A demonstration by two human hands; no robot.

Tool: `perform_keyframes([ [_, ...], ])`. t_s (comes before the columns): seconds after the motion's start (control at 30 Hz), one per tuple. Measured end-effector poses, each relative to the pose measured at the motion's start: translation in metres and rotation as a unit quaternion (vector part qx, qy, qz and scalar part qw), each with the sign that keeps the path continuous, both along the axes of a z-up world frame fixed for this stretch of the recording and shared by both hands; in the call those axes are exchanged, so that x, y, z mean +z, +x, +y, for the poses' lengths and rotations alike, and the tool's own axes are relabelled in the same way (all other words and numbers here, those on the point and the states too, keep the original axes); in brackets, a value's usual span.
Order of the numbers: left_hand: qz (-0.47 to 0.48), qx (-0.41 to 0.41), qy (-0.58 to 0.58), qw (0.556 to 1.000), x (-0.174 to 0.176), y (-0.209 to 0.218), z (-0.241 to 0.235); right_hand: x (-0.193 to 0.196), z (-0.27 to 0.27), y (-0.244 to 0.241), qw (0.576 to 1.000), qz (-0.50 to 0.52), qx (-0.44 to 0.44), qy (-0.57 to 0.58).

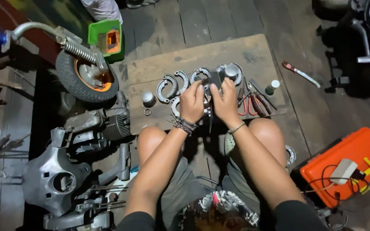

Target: Assembling motorcycle clutch or brake components on a wooden block on the floor.

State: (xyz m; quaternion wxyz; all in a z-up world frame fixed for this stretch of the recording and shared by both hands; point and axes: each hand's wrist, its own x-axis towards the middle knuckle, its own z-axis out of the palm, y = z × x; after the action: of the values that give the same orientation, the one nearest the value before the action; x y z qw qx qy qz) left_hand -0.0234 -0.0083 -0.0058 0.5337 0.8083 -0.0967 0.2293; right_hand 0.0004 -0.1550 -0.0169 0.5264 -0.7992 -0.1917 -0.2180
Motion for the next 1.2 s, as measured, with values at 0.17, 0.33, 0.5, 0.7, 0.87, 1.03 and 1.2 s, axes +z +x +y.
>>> perform_keyframes([
  [0.17, 0.001, 0.02, 0.063, 0.998, -0.005, -0.003, -0.003, -0.001, -0.002, 0.009, 1.0, 0.008, 0.001, 0.019],
  [0.33, -0.001, 0.062, 0.028, 0.998, 0.001, -0.007, 0.011, -0.01, 0.016, -0.002, 0.999, 0.026, 0.033, -0.002],
  [0.5, 0.006, 0.075, 0.035, 0.997, 0.0, -0.018, 0.021, -0.011, 0.038, 0.01, 0.998, 0.026, 0.03, 0.042],
  [0.7, 0.005, 0.181, -0.004, 0.983, 0.004, -0.027, 0.095, -0.03, 0.118, -0.002, 0.99, 0.04, 0.133, 0.034],
  [0.87, -0.005, 0.18, 0.03, 0.983, -0.008, -0.038, 0.108, -0.062, 0.132, 0.018, 0.978, 0.107, 0.155, 0.093],
  [1.03, 0.058, 0.17, 0.02, 0.983, 0.002, -0.032, 0.113, -0.058, 0.136, 0.019, 0.978, 0.14, 0.129, 0.079],
  [1.2, 0.115, 0.194, 0.002, 0.974, 0.017, -0.015, 0.101, -0.057, 0.136, 0.019, 0.979, 0.128, 0.126, 0.097],
])
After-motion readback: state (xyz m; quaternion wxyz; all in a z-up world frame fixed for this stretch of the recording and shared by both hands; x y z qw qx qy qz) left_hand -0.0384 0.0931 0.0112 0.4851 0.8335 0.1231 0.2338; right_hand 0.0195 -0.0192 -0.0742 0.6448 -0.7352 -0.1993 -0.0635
